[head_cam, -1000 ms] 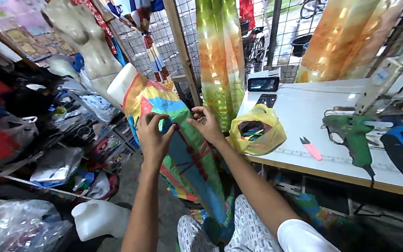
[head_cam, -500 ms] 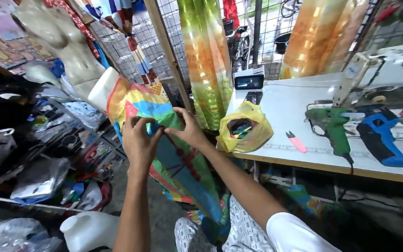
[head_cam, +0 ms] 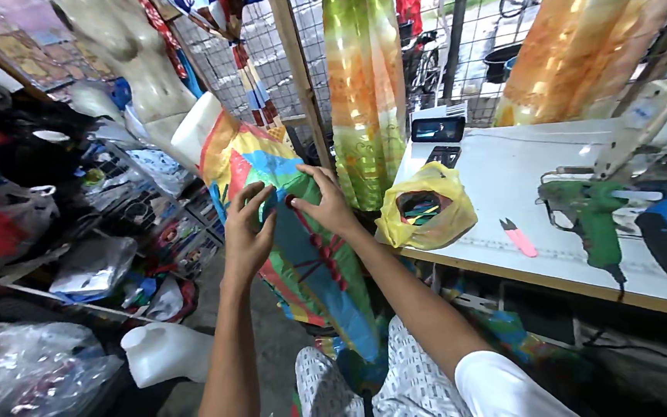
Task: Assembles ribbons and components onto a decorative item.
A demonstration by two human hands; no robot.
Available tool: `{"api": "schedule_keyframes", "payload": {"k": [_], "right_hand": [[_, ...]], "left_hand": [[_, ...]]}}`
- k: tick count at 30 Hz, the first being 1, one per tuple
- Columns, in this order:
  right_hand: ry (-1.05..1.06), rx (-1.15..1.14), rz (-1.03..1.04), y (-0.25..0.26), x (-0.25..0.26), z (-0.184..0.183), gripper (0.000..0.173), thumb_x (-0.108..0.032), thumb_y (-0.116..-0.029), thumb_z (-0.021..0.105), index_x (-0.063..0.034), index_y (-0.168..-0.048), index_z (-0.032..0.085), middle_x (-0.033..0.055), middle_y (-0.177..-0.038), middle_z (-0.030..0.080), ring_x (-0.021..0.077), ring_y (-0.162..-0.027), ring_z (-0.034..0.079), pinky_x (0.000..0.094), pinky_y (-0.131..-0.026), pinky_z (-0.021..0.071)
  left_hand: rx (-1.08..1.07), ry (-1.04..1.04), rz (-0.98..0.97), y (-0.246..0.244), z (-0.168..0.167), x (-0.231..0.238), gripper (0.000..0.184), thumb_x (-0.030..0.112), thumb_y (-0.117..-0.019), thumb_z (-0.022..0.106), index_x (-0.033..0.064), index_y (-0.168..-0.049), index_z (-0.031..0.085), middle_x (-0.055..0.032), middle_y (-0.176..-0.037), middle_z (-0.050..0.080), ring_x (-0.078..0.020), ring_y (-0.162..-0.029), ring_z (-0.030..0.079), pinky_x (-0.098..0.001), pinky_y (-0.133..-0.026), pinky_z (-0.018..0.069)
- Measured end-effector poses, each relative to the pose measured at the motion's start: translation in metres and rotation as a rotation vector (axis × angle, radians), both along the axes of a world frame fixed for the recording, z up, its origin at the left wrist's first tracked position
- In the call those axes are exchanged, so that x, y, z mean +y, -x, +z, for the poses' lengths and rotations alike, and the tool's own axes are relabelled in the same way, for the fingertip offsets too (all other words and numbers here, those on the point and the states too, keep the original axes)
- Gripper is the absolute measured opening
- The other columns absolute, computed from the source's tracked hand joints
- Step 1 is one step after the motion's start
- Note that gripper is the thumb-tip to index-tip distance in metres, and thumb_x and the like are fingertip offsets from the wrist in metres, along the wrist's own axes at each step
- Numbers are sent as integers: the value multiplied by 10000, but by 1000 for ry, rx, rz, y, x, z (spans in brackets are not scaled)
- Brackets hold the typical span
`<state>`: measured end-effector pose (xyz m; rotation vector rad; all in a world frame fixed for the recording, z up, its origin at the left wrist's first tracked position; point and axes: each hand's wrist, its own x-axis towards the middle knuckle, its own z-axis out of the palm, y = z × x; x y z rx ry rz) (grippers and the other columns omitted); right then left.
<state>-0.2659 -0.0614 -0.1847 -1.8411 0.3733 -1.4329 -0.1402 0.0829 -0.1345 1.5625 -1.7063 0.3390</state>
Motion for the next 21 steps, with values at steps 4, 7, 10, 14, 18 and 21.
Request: {"api": "schedule_keyframes", "payload": {"k": [4,7,10,14,18,21], "right_hand": [[-7,4,15,0,-1,1,586,-171,-869,793,-101,-1418,597,202,-1422,533,379,-1299,516,590,-1018,469],[-14,34,20,2,-2,3,574,-180,-871,795,-115,-1409,607,205,-1422,526,385,-1298,513,590,-1010,473],[-14,44,24,3,-4,4,577,-180,-860,801,-109,-1400,611,200,-1422,526,375,-1291,518,595,-1006,466],[-22,57,12,3,-3,7,582,-180,-838,822,-106,-1382,626,204,-1415,533,383,-1290,516,596,-1019,455],[-32,56,11,2,-3,7,567,-173,-841,822,-113,-1372,631,190,-1417,534,373,-1282,525,586,-1002,470],[-24,33,13,1,-3,7,558,-147,-839,819,-99,-1362,633,190,-1404,542,371,-1276,529,585,-990,475]], "left_hand": [[-10,18,2,1,-3,0,390,147,-990,630,41,-1366,635,-177,-1467,535,-295,-1332,534,-470,-1077,462],[-7,31,42,5,-3,-2,398,236,-985,666,48,-1335,655,-165,-1440,562,-296,-1324,538,-487,-1077,450],[-17,64,57,6,-5,-6,383,239,-982,667,42,-1310,669,-172,-1418,579,-313,-1310,547,-511,-1066,448],[-21,79,61,6,-5,-8,359,229,-990,654,30,-1288,680,-179,-1402,589,-318,-1296,554,-509,-1061,445],[-20,106,78,8,-6,-11,369,256,-959,707,19,-1243,694,-191,-1364,605,-337,-1262,566,-525,-1045,446],[-34,153,96,7,-9,-15,388,277,-928,749,18,-1213,703,-197,-1327,622,-349,-1239,572,-526,-1034,443]]}}
